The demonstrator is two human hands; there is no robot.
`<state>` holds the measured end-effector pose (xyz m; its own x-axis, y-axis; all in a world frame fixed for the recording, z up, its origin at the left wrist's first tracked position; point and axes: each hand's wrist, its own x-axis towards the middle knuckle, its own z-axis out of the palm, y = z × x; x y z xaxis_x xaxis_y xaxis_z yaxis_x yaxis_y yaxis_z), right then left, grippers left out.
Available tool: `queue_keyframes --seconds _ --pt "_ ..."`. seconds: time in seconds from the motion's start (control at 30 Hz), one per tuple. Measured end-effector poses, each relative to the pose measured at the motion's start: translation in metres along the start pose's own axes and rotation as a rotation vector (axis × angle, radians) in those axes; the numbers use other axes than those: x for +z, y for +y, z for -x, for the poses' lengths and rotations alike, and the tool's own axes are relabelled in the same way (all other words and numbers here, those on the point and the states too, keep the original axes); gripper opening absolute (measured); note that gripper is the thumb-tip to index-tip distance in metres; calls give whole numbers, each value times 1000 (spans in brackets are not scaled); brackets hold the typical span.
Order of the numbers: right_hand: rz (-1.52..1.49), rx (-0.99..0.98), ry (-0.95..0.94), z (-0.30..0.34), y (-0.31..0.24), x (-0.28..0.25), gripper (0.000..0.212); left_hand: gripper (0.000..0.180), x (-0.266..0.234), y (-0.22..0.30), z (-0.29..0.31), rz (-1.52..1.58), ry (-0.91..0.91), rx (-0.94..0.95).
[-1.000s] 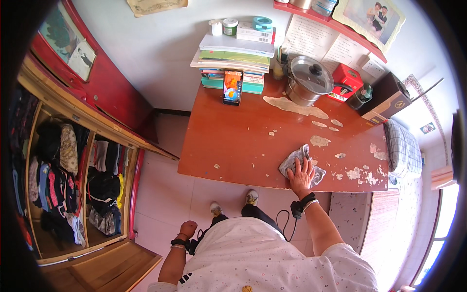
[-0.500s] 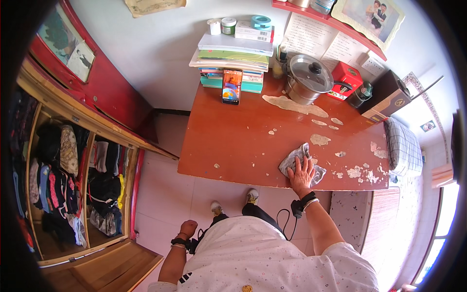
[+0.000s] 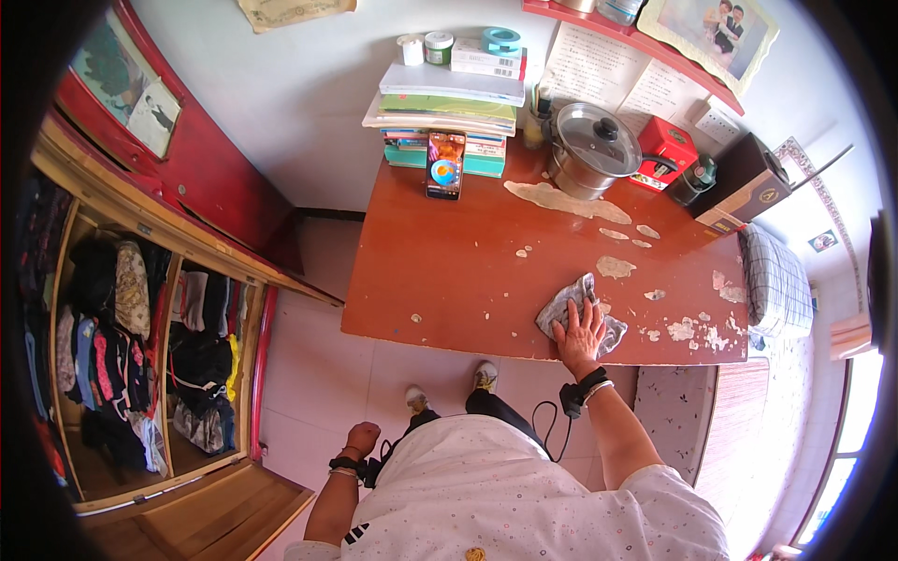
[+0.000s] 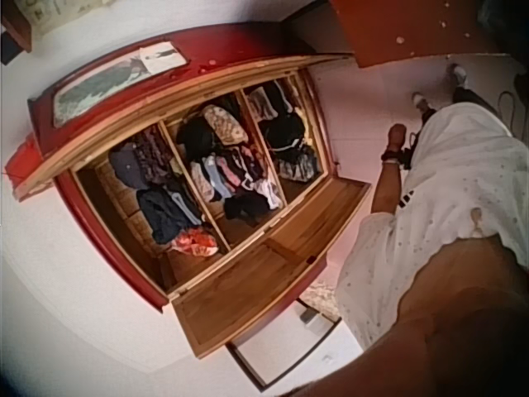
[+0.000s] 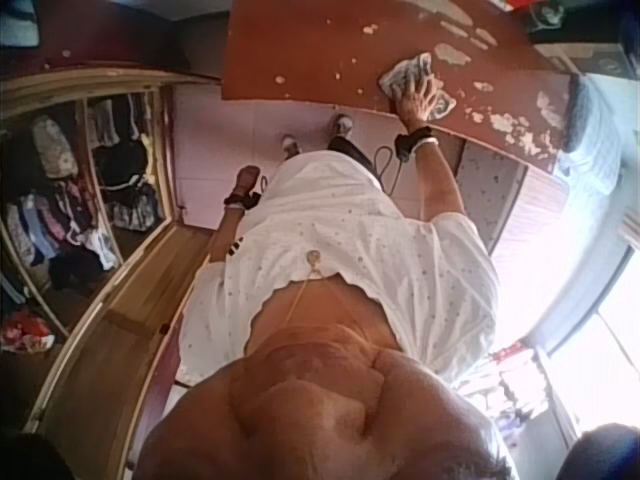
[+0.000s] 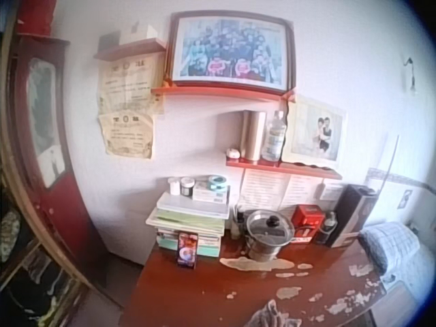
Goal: The person washes a cloth in a bucket of water, wrings it by hand, and wipes a desk surface containing a phone, books, and a pot.
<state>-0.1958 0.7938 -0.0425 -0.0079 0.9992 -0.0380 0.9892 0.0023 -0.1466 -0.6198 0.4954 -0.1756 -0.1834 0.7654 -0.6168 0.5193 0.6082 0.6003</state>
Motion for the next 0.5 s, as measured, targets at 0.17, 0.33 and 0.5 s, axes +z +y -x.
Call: queue_keyframes --seconds 0.17,0.33,0.5 --pt "-2 4 -7 0 -1 -1 60 28 -2 8 3 -35 -9 -6" --pt "2 12 -11 0 0 0 60 26 -3 11 5 -72 6 55" --pt "-2 11 -14 0 -1 -1 60 26 -4 7 1 -159 -5 156"
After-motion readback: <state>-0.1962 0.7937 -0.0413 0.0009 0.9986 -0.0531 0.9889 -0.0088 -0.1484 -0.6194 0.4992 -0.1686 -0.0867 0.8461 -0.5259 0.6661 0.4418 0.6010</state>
